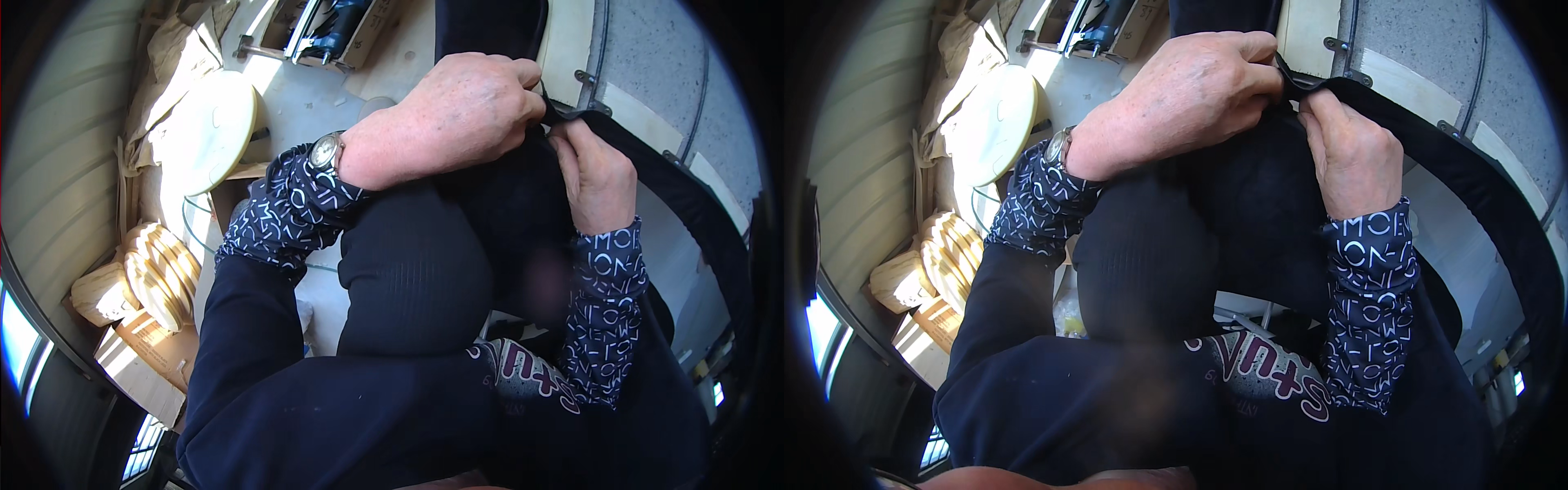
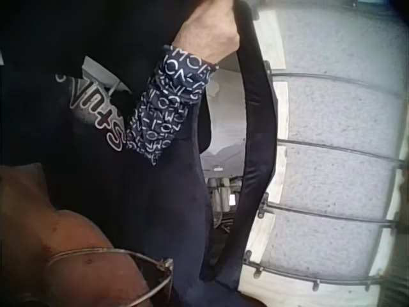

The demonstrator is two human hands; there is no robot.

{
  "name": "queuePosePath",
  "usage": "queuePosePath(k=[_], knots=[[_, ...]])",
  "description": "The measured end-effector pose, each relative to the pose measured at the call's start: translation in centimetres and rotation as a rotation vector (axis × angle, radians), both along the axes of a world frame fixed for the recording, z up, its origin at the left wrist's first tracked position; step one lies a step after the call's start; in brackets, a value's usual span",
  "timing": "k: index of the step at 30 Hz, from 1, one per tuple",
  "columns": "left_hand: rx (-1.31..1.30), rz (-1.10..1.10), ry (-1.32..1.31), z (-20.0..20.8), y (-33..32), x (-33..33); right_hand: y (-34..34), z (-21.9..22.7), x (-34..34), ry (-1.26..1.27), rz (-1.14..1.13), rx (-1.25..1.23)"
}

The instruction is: Hand-sewing fabric over foam padding onto a furniture frame.

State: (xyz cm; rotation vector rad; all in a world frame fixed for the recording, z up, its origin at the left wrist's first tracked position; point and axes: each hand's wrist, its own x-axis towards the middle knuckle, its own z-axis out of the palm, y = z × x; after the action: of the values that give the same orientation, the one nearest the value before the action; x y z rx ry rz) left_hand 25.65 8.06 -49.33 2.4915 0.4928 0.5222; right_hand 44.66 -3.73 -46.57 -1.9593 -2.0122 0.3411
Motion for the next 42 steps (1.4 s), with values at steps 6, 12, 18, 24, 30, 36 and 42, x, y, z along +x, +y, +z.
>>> queuePosePath(k=[6,12,18,24,30,36,42], knots=[[-0.001,0.004,-0.049,0.7,0.4,0.6,0.1,-0.4,-0.3,-0.044,-0.045,-0.022],[0.032,0.015,0.023,0.2,0.3,1.0,-0.1,0.1,-0.3,-0.067,-0.049,-0.006],[0.017,0.086,0.026,0.7,0.8,0.0,-0.2,0.8,0.3,-0.032,-0.047,-0.054],[-0.018,0.075,-0.001,0.7,0.7,0.0,-0.6,1.2,0.7,-0.083,-0.059,-0.073],[-0.013,0.014,0.068,1.7,0.9,0.9,-0.6,1.9,0.7,-0.112,-0.095,-0.092],[0.079,0.007,0.248,1.4,0.7,1.8,-0.5,1.7,1.3,-0.092,-0.088,-0.088],[-0.056,0.072,-0.003,1.3,0.8,-0.2,0.2,2.5,1.1,-0.094,-0.040,-0.083]])
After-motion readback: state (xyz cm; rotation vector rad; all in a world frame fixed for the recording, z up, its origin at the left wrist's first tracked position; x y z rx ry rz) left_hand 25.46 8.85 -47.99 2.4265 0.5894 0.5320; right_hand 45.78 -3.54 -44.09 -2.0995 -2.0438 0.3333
